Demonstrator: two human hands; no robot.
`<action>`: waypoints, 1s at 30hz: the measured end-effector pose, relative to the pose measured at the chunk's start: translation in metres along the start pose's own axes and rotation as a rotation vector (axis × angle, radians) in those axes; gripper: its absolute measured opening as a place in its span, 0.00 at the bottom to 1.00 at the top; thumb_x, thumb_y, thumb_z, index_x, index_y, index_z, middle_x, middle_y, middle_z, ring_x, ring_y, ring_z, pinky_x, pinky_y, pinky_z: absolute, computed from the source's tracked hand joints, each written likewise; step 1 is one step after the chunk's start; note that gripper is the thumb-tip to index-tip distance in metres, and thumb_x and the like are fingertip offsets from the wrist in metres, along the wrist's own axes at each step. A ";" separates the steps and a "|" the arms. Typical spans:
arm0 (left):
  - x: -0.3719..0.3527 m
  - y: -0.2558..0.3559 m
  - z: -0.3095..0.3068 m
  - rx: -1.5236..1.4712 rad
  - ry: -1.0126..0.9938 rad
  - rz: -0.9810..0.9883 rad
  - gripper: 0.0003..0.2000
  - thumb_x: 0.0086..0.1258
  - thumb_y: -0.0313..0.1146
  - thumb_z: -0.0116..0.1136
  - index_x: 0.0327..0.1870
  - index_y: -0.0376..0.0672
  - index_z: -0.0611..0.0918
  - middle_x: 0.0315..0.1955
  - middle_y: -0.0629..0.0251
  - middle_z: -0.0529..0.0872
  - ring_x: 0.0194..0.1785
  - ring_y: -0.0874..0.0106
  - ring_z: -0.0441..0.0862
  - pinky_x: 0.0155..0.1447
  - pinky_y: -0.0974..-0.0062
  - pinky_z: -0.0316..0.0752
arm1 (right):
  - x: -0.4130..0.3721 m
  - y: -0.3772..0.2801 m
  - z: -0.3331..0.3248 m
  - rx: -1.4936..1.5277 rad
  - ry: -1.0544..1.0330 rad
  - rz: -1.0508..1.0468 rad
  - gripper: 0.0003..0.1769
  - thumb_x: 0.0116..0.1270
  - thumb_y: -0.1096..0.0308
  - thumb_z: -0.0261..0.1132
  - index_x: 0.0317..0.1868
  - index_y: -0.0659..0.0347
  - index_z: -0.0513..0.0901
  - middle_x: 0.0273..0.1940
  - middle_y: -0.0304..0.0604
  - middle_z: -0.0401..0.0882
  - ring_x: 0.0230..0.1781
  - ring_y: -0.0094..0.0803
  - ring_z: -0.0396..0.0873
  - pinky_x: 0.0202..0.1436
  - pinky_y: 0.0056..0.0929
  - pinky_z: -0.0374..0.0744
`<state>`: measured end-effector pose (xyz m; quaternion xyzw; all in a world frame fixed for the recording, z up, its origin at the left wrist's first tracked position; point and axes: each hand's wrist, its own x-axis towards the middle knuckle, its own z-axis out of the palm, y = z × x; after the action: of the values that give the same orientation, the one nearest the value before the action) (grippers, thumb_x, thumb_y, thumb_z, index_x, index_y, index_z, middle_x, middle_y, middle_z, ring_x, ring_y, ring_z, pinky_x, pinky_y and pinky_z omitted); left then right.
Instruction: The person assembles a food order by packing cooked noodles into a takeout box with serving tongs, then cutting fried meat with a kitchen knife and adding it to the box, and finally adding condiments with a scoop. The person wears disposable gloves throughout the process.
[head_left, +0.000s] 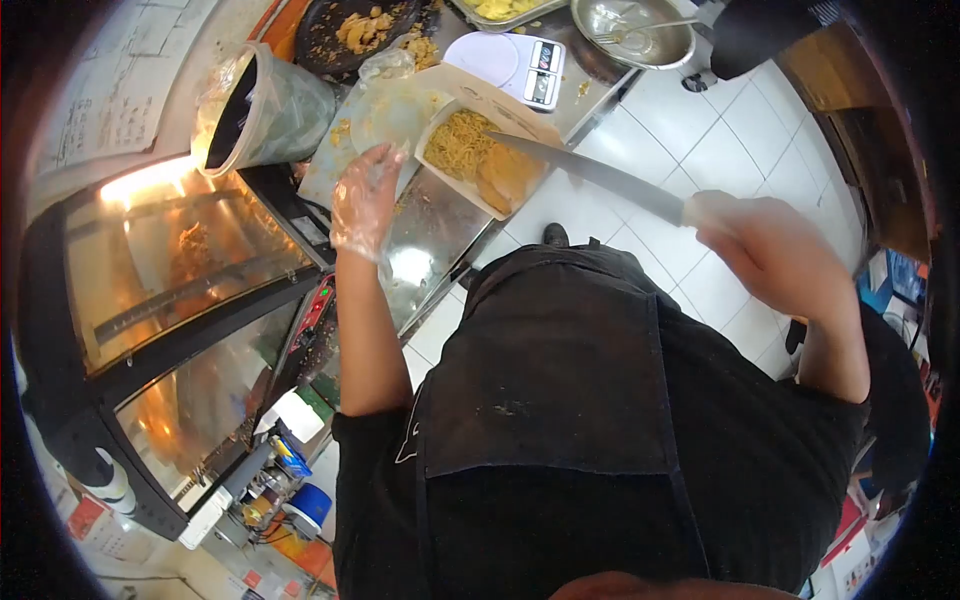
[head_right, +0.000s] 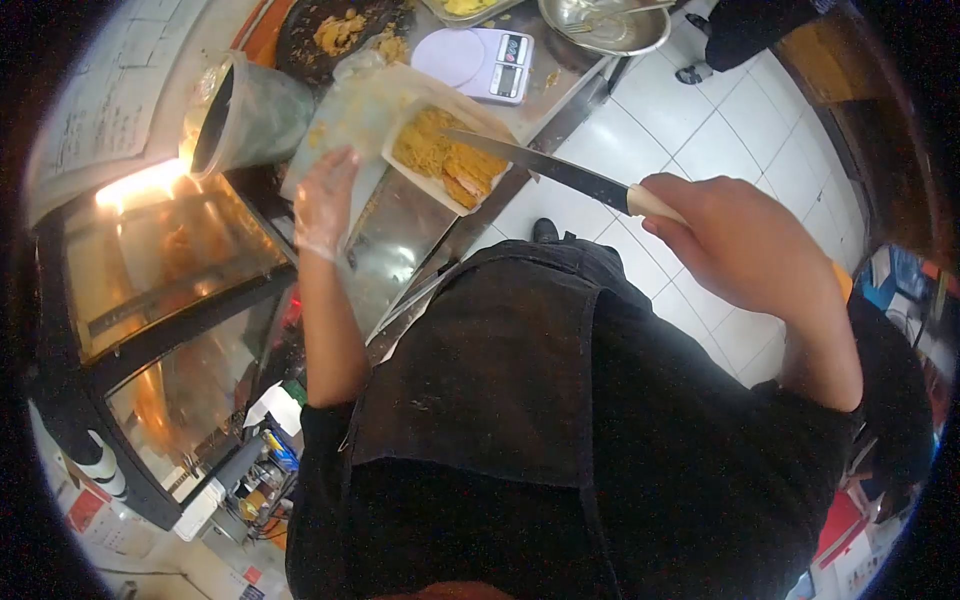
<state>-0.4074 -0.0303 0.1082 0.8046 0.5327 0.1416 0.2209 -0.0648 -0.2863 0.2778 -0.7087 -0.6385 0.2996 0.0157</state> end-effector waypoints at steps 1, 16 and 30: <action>0.010 -0.014 0.014 0.067 0.009 0.039 0.19 0.76 0.47 0.56 0.57 0.43 0.86 0.51 0.52 0.88 0.55 0.52 0.84 0.63 0.60 0.76 | 0.003 0.001 0.005 0.026 -0.007 0.007 0.11 0.75 0.61 0.58 0.49 0.57 0.79 0.34 0.54 0.83 0.38 0.54 0.81 0.43 0.50 0.77; 0.037 -0.024 0.074 0.751 -0.182 0.199 0.10 0.67 0.32 0.54 0.37 0.41 0.89 0.38 0.51 0.90 0.43 0.57 0.90 0.42 0.58 0.84 | 0.035 -0.032 -0.002 -0.333 -0.132 -0.001 0.10 0.76 0.65 0.56 0.45 0.61 0.80 0.30 0.52 0.84 0.33 0.52 0.83 0.40 0.49 0.79; 0.026 -0.031 0.076 0.690 0.222 0.217 0.12 0.73 0.39 0.53 0.40 0.45 0.88 0.37 0.57 0.90 0.45 0.58 0.88 0.45 0.58 0.83 | 0.063 0.014 0.066 0.258 0.003 -0.042 0.18 0.78 0.60 0.57 0.61 0.60 0.76 0.35 0.57 0.83 0.38 0.55 0.82 0.44 0.48 0.78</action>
<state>-0.3870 -0.0112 0.0271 0.8632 0.4814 0.0628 -0.1388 -0.0814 -0.2552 0.1921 -0.6876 -0.6095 0.3778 0.1139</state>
